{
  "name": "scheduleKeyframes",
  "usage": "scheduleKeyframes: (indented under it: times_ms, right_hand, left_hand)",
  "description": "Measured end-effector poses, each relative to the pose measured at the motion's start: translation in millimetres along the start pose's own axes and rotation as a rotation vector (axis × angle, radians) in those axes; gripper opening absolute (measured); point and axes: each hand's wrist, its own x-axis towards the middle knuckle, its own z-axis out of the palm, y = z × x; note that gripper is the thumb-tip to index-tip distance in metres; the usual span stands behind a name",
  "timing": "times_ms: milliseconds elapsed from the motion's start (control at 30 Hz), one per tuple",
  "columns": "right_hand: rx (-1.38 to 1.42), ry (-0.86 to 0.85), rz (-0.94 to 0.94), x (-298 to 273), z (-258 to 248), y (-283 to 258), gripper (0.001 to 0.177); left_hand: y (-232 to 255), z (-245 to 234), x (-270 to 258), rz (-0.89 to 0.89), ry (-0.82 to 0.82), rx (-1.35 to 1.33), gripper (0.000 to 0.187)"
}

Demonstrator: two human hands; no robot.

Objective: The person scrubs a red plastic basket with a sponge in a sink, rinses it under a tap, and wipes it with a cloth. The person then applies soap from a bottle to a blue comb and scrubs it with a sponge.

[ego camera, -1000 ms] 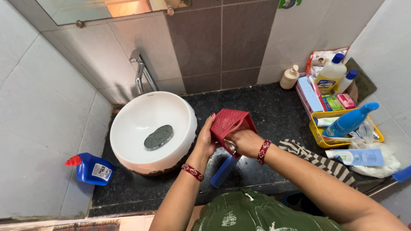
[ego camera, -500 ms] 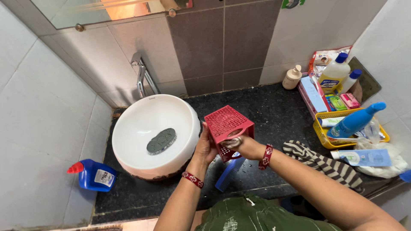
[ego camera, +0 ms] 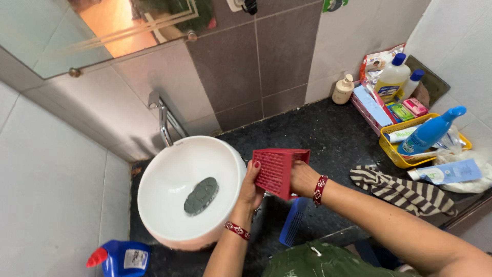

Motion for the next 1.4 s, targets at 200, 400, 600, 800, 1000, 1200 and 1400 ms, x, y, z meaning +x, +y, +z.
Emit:
scheduleKeyframes:
  times_ms: [200,400,600,800,1000,1200,1400]
  right_hand:
    - [0.856,-0.046,0.483,24,0,-24,0.035]
    - [0.660,0.122,0.300,28,15,-10,0.033]
    - [0.764,-0.027,0.520,38,-17,-14,0.045]
    - [0.969,0.166,0.251,17,16,-27,0.044]
    - [0.860,-0.080,0.418,21,-12,-4,0.032]
    - [1.004,0.099,0.013,3,4,12,0.043]
    - [1.616,-0.023,0.592,-32,56,33,0.040]
  left_hand:
    - [24,1,2,0.076,-0.021,0.255,0.057]
    - [31,-14,10,-0.106,0.025,-0.112,0.059]
    - [44,-1,7,-0.020,0.050,0.378,0.057]
    - [35,-10,-5,0.103,-0.092,0.183,0.055]
    - [15,7,-8,0.087,0.042,-0.172,0.048]
    - [16,49,-13,0.217,0.122,0.407,0.054]
    - [10,43,-13,0.320,0.119,0.266,0.058]
